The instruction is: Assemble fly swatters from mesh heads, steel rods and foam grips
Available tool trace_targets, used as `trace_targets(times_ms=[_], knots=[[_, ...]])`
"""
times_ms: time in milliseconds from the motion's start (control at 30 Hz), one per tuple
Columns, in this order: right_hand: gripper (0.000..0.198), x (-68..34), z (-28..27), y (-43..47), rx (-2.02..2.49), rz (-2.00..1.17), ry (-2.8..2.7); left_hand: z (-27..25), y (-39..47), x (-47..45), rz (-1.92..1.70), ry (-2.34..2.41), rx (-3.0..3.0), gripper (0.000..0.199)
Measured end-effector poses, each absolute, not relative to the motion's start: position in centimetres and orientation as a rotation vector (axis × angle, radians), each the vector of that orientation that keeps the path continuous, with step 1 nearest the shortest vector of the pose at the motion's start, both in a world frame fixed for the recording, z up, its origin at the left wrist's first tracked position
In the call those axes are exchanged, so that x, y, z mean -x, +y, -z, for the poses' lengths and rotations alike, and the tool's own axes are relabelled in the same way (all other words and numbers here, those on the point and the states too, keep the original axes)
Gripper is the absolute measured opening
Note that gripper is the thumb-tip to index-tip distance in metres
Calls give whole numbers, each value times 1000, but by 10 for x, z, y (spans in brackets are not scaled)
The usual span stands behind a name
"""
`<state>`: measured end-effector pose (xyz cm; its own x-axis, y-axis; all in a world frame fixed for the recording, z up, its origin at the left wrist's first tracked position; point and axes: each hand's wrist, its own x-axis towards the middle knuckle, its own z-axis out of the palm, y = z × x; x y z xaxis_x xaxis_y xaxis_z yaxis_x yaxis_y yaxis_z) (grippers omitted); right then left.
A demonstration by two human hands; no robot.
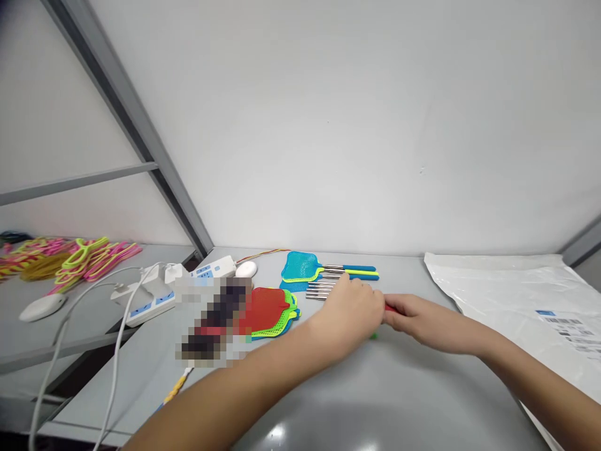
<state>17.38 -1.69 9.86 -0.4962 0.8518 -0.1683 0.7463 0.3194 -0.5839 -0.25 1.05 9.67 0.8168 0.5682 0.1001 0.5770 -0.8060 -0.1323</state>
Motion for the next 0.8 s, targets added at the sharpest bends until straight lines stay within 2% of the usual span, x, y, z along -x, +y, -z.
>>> trace_targets(times_ms=[100,267,367,500,633,800], knots=[[42,-176,-94,-22,1432,-986,-2390,-90,8,4,71,-848,2892,6],[33,-161,-78,-52,1360,-838,-2491,-73,-29,34,177,-866,2918,9],[28,-145,-74,-70,1360,-719,-2533,-80,-49,51,21,-962,2978,13],[26,-138,-67,-80,1316,-298,-2659,-100,-59,67,11,-1032,3083,8],[18,-142,-59,-88,1183,204,-2742,-114,-62,76,-56,-1151,3302,29],[15,-137,-61,-104,1038,532,-2732,-129,-64,69,-285,-1181,3617,35]])
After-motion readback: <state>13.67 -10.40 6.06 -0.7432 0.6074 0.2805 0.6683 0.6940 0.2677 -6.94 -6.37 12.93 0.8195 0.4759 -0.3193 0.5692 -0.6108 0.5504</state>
